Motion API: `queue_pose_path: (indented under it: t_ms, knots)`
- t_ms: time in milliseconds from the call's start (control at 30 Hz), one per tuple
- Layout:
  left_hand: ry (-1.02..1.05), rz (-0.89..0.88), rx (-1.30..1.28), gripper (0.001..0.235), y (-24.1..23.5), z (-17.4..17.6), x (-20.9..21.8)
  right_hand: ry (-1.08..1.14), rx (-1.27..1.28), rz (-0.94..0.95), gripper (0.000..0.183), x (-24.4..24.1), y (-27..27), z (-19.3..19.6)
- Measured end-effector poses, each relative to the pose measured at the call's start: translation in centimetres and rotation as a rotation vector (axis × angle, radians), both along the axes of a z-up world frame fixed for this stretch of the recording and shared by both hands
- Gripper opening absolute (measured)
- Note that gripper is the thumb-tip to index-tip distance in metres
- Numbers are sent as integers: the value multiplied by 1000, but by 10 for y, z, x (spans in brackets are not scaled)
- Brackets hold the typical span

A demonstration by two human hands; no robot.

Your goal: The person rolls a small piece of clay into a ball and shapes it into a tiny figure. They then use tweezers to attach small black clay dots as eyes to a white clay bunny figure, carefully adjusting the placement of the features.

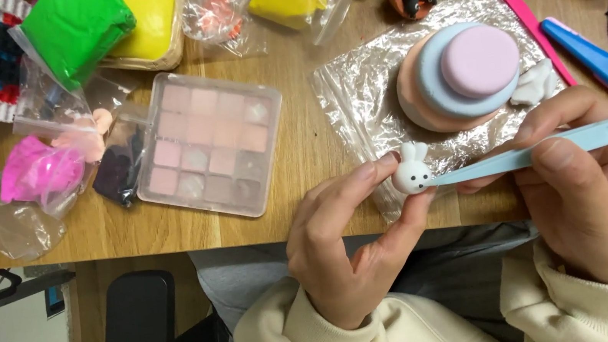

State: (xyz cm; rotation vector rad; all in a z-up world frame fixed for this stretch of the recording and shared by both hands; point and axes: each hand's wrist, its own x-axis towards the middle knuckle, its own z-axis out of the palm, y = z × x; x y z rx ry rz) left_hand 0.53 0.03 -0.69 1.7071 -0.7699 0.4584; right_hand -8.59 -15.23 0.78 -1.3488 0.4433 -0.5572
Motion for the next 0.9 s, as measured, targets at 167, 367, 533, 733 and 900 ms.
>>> queue_pose_path:
  t_ms: [167, 367, 533, 733, 900]
  knots:
    - [-8, 24, 20, 48, -1, 1, -1, 3, -14, 25, 23, 0, -4, -3]
    - [-13, 7, 25, 51, 0, 0, -1, 2, 6, 30, 25, 1, -2, -1]
    - [-5, 5, 27, 51, 0, 0, -1, 13, 9, 28, 26, 2, -1, 2]
    - [-2, 11, 23, 49, -1, 1, -1, 18, 24, 33, 27, 4, 2, 6]
    - [-11, 12, 29, 48, -1, 2, -1, 36, 17, 41, 27, 3, 0, 7]
